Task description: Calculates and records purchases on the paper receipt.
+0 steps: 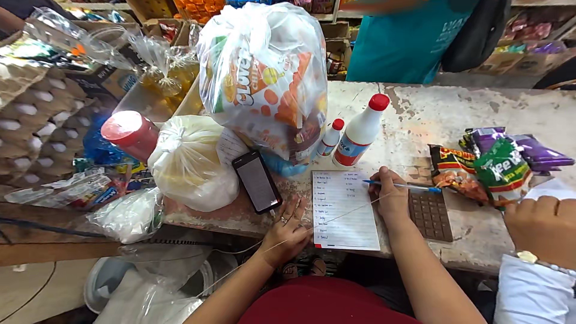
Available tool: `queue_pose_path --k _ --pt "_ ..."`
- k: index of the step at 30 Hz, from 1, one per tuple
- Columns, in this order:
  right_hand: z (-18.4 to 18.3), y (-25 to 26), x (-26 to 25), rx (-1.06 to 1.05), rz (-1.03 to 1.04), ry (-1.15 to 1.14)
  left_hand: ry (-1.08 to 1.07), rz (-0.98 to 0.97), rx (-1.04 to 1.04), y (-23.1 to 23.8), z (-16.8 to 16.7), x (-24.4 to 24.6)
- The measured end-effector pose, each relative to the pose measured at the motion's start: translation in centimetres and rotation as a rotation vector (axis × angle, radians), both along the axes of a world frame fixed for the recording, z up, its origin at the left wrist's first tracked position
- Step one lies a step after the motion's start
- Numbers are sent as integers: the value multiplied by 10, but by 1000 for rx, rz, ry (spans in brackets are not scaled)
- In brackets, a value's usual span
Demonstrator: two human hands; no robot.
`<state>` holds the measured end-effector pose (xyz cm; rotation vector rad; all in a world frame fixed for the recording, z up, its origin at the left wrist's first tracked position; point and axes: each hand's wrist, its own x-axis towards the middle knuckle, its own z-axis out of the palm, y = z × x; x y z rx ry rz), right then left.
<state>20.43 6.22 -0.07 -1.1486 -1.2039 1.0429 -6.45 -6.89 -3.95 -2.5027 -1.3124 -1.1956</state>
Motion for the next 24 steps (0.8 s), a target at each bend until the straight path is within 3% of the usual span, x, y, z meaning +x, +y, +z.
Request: queue_pose_path --k 24 --pt "9 -1 -13 -11 -50 27 -62 -25 -18 -1 9 -2"
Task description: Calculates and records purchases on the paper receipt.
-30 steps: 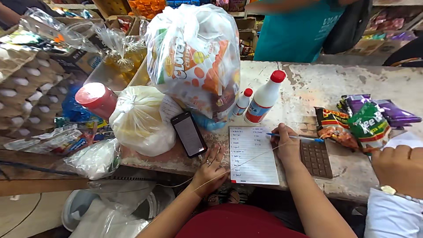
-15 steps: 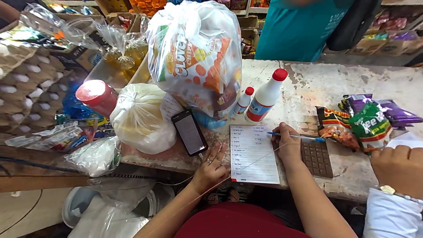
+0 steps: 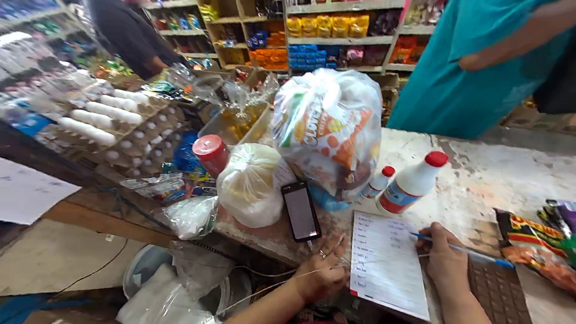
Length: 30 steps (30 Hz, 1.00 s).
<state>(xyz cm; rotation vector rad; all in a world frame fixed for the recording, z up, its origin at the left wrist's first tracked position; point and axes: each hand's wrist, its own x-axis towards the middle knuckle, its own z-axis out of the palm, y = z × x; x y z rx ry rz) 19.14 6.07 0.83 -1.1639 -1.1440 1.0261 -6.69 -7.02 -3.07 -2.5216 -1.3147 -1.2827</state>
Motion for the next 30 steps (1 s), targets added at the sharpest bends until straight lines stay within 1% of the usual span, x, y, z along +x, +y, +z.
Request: queue_pose_path --k 16,30 --pt "-2 -2 1 40 -25 -31 33 -8 28 1 -1 2" --pt "-2 -3 0 31 -23 8 30 -5 47 3 -3 1"
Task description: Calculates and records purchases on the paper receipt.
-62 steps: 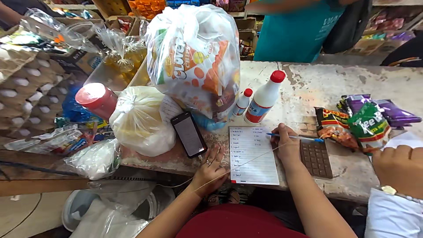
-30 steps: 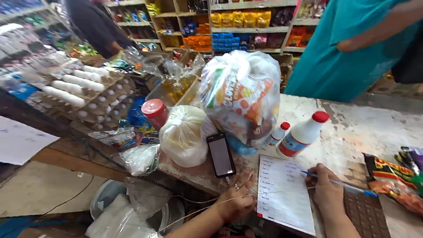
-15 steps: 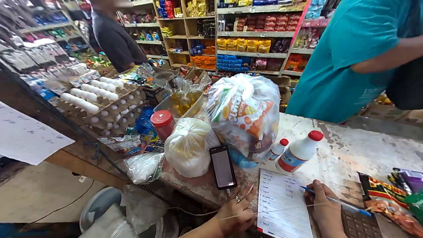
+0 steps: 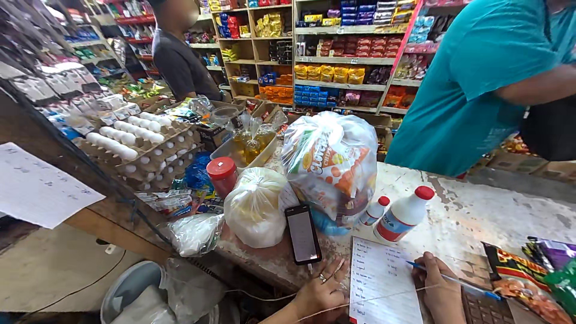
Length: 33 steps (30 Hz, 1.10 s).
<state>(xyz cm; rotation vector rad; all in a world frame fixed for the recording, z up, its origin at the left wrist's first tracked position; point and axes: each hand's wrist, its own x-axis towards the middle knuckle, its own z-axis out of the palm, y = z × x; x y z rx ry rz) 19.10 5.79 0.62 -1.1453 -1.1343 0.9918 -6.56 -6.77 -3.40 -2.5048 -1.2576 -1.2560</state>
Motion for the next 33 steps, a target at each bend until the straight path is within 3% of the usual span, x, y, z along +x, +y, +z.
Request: queue_pose_path --k 33 --pt "1 -1 -1 -18 9 5 31 7 -13 -2 2 0"
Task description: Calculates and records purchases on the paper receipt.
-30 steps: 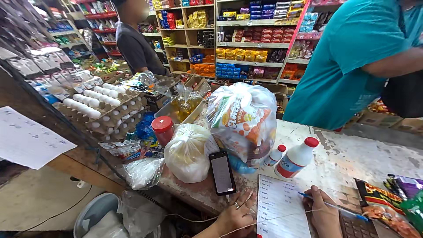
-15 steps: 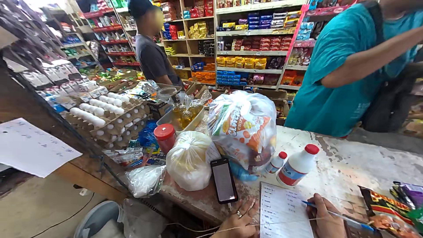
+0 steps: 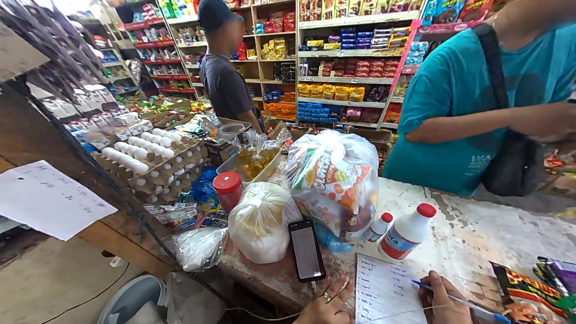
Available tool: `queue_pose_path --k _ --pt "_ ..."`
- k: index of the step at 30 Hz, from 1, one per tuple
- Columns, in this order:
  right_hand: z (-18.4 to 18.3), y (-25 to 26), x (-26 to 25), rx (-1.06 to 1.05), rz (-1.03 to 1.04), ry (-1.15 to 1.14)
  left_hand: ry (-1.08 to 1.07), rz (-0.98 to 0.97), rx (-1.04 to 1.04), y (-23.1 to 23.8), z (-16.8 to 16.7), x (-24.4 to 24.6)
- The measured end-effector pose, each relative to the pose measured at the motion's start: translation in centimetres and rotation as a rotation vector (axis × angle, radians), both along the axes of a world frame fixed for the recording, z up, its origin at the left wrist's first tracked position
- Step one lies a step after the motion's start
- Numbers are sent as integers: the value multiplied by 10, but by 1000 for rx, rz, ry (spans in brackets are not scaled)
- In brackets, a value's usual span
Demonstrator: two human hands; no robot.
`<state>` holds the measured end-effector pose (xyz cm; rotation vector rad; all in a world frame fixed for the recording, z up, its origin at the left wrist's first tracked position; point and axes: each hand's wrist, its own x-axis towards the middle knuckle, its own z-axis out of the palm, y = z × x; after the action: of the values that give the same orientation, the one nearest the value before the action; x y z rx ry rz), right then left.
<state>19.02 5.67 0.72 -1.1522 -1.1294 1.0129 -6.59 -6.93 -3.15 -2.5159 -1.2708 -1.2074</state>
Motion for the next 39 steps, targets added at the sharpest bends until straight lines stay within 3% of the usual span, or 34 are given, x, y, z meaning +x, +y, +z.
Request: queue_pose_path --k 39 --pt "-5 3 2 15 3 9 -21 -22 -11 1 -1 -1"
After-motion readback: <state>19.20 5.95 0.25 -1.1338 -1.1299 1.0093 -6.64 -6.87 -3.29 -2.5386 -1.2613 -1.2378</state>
